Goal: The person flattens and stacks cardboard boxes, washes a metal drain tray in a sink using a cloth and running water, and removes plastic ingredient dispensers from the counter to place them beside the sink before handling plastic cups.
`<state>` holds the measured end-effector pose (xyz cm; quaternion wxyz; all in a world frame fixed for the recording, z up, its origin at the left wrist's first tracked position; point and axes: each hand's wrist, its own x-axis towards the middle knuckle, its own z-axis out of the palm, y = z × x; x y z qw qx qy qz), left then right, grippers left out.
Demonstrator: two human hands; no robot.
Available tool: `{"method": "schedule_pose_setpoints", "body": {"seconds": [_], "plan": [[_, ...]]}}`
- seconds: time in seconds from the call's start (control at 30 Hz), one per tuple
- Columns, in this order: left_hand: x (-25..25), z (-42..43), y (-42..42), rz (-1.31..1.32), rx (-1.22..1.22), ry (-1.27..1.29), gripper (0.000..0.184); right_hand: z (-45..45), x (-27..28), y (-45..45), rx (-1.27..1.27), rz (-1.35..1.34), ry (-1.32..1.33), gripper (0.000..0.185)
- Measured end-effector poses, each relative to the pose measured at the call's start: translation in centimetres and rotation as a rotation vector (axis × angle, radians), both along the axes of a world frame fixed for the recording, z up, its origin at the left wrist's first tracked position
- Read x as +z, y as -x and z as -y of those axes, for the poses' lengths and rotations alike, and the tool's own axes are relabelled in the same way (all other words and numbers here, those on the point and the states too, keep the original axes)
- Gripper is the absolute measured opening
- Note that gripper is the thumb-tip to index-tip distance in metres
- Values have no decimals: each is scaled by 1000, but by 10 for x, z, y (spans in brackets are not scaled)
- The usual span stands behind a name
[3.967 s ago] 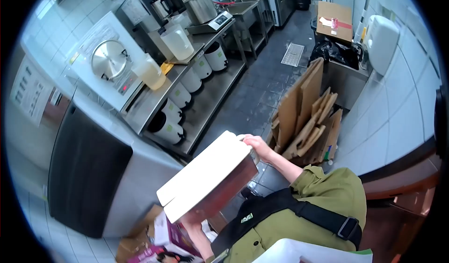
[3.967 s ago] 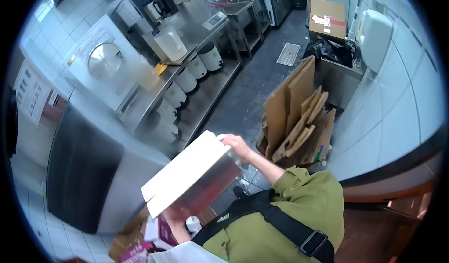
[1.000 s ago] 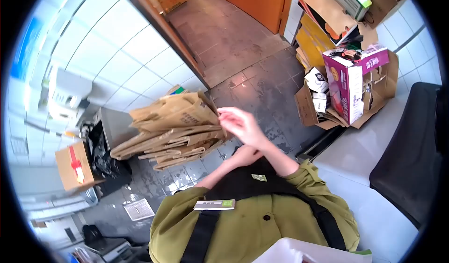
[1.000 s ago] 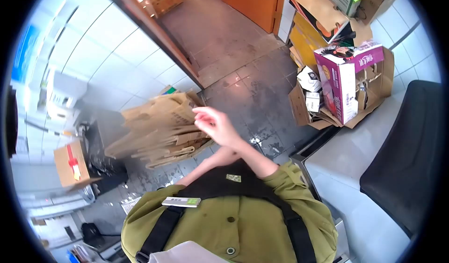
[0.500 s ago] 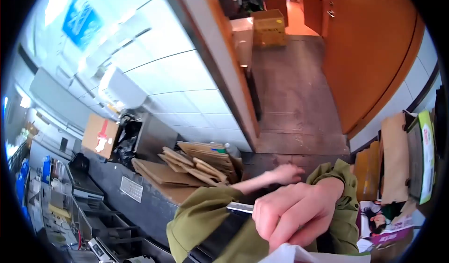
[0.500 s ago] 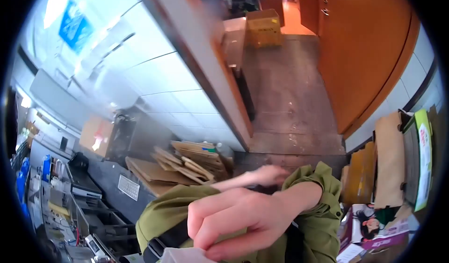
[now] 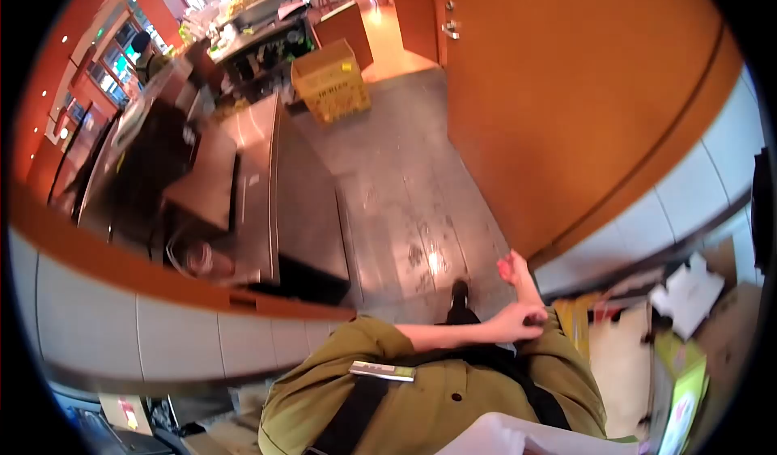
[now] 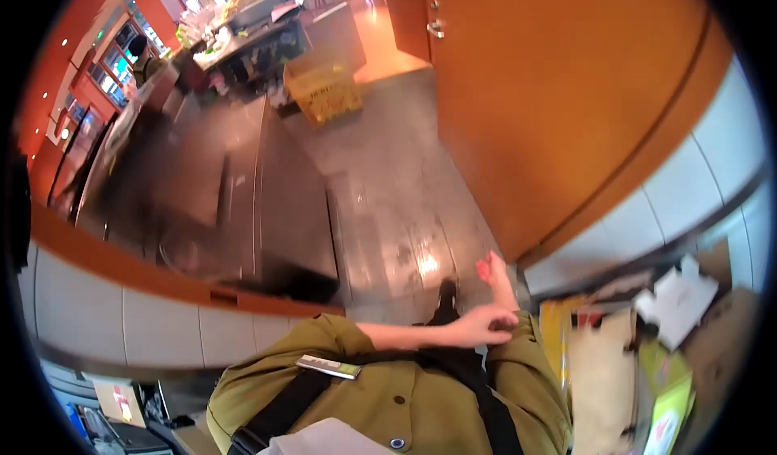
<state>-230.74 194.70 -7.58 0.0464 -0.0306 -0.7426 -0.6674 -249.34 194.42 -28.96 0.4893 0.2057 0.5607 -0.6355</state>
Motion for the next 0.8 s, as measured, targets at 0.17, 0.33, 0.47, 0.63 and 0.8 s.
{"method": "schedule_pose_setpoints", "body": {"seconds": [0.17,0.33,0.47,0.63,0.8], "plan": [[13,147,81,-160,196,285,21,164,-43,90,125,-367,-428,23],[50,309,116,114,492,-287,17,396,-21,112,924,-1046,-321,26],[113,454,96,66,123,-753,20,569,55,109,1293,-1165,-391,33],[94,648,147,-204,502,-1028,24,766,13,125,1385,-1286,-471,33],[71,799,171,-24,805,352,10,943,112,120,1373,-1170,-139,33]]}}
